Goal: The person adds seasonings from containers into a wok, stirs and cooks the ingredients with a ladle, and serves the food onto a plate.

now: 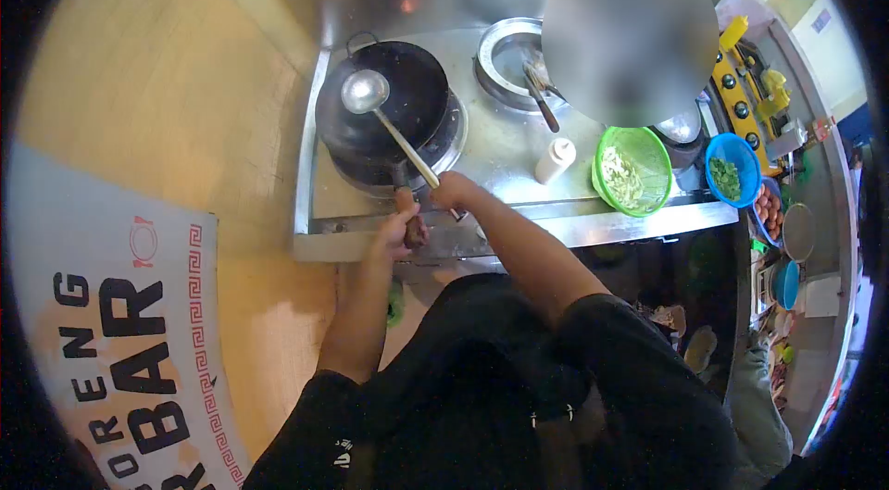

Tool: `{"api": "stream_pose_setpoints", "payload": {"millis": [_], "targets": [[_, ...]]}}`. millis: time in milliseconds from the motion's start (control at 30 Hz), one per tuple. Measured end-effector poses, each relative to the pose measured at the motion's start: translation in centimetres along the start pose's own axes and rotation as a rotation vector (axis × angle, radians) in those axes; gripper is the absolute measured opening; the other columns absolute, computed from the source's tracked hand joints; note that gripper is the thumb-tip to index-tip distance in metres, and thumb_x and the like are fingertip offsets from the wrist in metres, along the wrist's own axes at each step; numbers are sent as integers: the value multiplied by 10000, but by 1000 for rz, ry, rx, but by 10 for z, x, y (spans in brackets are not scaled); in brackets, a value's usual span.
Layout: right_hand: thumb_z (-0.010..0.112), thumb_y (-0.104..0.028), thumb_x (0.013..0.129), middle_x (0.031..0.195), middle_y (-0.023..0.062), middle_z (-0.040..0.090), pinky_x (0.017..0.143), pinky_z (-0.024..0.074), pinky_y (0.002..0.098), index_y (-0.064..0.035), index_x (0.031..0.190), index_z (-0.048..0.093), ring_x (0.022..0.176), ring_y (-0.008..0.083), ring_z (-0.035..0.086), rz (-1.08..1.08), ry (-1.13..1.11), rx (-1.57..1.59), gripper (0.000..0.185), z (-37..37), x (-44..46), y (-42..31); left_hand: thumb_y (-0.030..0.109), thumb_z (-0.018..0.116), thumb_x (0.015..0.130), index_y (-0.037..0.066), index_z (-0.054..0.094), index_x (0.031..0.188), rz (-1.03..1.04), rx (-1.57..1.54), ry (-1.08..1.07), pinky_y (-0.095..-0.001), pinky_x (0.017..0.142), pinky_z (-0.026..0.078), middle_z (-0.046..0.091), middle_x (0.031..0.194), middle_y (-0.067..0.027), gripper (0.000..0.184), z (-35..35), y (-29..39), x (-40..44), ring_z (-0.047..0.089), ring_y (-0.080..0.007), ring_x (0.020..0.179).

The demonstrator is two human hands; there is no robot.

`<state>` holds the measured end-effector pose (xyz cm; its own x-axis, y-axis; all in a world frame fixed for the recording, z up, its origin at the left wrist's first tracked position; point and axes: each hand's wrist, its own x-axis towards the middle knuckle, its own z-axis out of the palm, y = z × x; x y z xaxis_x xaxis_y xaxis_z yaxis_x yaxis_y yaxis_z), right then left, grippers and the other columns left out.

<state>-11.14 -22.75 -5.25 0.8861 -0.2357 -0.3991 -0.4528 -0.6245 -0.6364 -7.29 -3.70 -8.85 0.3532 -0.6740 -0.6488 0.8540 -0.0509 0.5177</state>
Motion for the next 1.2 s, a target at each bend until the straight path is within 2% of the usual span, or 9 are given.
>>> {"api": "stream_pose_setpoints", "payload": {"millis": [33,67,233,333,467,533,933,1033,1200], "targets": [[672,-210,720,738,147,628,568,520,352,27,924,597,589,241,620,27,-371,309,322,-1,15,9,249,614,868,76,545,811,2,-5,-2,-335,504,475,534,653,-33,194,2,0,-2,572,-184,598],[627,-60,689,618,100,586,446,470,309,51,849,591,452,190,548,103,-305,604,198,-11,1,-1,251,613,868,93,532,782,-10,63,69,-323,500,469,522,635,-23,197,8,2,-7,556,-172,573],[568,-48,742,561,78,565,424,443,289,23,799,622,449,144,541,39,-98,799,106,-100,-65,19,359,589,873,146,480,648,6,195,107,-262,427,383,452,521,16,329,4,9,-24,460,-135,449],[572,-71,770,563,32,516,395,396,256,-20,1042,592,422,100,466,49,115,605,277,-195,-159,38,364,593,867,175,487,748,-51,219,125,-252,448,364,463,595,36,247,11,19,-39,436,-107,463],[603,-88,771,1086,263,605,827,489,363,-44,1338,427,929,282,635,-202,875,-98,595,-271,-209,183,384,597,859,161,547,934,-6,205,158,-310,502,426,501,685,14,240,-16,15,-38,497,-136,553],[613,-124,767,1067,299,593,872,472,406,-6,1320,423,992,357,613,269,772,109,596,-333,-240,206,401,584,865,151,564,1011,8,202,135,-317,504,433,512,709,9,291,-9,9,-46,509,-141,575],[524,-75,731,955,250,639,807,500,435,-9,1047,627,905,382,627,556,667,29,339,-452,-147,406,488,455,916,53,563,1023,259,-217,865,-343,676,467,585,847,-64,460,-24,-96,-109,561,-227,716],[434,-6,734,711,216,625,486,496,395,21,1140,548,530,282,612,577,686,66,423,-450,-131,424,527,488,885,67,541,981,174,-246,574,-383,854,432,592,954,-102,473,-86,-159,-142,564,-269,834],[496,-32,735,769,214,642,497,503,397,28,1082,586,559,294,627,487,668,65,364,-458,-127,441,461,468,904,115,495,769,98,-456,225,-376,764,474,532,682,-71,373,-102,-235,-174,543,-263,805]]}}
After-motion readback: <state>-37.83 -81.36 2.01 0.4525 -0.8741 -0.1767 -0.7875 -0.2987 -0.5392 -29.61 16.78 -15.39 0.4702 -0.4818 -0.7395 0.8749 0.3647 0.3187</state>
